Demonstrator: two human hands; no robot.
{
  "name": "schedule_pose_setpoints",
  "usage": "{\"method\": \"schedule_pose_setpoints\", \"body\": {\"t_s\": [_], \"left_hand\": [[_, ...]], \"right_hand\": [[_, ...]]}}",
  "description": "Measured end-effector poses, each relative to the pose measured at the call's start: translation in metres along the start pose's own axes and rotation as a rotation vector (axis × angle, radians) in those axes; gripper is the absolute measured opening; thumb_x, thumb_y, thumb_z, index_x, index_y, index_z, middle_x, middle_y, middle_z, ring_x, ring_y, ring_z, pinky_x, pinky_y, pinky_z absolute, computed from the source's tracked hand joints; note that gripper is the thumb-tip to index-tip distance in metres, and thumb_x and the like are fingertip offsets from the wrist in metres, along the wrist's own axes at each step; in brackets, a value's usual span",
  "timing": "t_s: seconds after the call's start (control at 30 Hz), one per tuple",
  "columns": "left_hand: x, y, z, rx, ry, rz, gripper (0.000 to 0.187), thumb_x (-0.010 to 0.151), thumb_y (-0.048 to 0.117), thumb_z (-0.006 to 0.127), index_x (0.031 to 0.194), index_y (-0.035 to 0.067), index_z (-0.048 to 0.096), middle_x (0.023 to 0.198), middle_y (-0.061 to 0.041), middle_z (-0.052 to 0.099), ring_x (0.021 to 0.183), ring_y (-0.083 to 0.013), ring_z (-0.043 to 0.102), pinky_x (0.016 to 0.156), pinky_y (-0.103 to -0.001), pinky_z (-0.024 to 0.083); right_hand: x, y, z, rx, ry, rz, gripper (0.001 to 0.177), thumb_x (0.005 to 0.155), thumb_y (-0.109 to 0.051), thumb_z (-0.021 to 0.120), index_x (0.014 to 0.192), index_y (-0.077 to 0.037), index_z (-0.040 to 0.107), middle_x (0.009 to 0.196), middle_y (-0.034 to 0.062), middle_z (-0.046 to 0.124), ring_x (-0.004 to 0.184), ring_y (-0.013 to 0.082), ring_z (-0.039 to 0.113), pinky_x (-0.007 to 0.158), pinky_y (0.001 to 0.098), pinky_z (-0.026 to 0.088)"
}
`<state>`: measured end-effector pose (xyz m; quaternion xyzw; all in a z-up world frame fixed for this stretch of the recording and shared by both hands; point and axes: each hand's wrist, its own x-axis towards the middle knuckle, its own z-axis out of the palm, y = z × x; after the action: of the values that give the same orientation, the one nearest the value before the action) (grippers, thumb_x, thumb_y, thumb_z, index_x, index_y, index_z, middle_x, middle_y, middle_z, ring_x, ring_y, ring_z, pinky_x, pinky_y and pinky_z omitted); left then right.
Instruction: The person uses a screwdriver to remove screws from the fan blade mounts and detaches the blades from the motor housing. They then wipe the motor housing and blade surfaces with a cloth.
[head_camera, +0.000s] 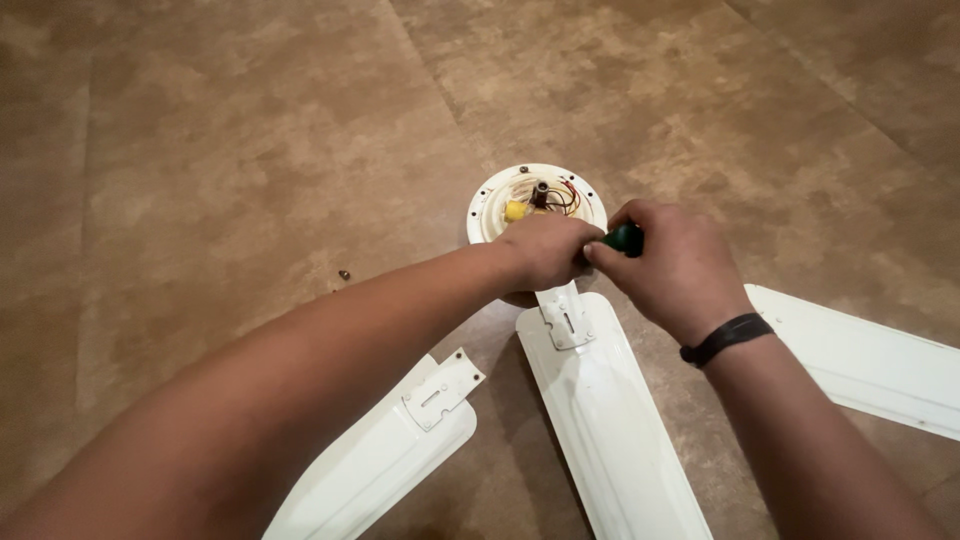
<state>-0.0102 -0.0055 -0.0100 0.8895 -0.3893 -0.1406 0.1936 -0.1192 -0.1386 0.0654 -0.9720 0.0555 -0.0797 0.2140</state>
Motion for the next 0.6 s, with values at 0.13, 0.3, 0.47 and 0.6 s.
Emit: {"method": "schedule_pose_setpoints", "body": {"t_s": [0.13,0.3,0.47,0.6], "left_hand": [[0.002,-0.002,0.005,0.012,0.044,-0.014,0.024,0.087,0.025,0.071,0.112,0.021,0.072,0.106,-0.012,0.074,0.100,-0.0330,0.070,0.086,-0.044,0.056],[-0.002,0.003,0.006,-0.030,0.064,-0.002,0.026,0.086,0.024,0.072,0.112,0.024,0.071,0.103,-0.007,0.076,0.096,-0.0302,0.072,0.084,-0.044,0.056],[-0.005,0.001,0.006,-0.031,0.081,0.008,0.021,0.087,0.026,0.071,0.107,0.021,0.070,0.098,-0.006,0.076,0.093,-0.0292,0.072,0.082,-0.045,0.055],[-0.010,-0.004,0.010,0.098,0.065,0.021,0.013,0.090,0.027,0.068,0.101,0.020,0.071,0.098,-0.007,0.074,0.093,-0.0324,0.069,0.079,-0.047,0.055]], "right_hand": [[-0.001,-0.005,0.000,-0.150,-0.085,0.076,0.048,0.101,-0.054,0.057,0.101,-0.011,0.077,0.090,0.0165,0.075,0.086,0.0362,0.071,0.079,0.0496,0.055],[0.001,-0.005,-0.001,-0.137,0.030,-0.055,0.032,0.091,-0.037,0.064,0.102,-0.011,0.079,0.090,0.0171,0.076,0.083,0.0367,0.072,0.081,0.0476,0.056],[-0.002,-0.003,-0.001,-0.076,0.061,-0.001,0.027,0.085,-0.031,0.070,0.100,-0.011,0.079,0.085,0.0148,0.075,0.076,0.0314,0.073,0.072,0.0442,0.058],[-0.008,-0.003,0.001,-0.038,0.214,-0.103,0.026,0.089,-0.032,0.072,0.098,-0.009,0.079,0.082,0.0151,0.074,0.071,0.0311,0.071,0.067,0.0427,0.056]]}}
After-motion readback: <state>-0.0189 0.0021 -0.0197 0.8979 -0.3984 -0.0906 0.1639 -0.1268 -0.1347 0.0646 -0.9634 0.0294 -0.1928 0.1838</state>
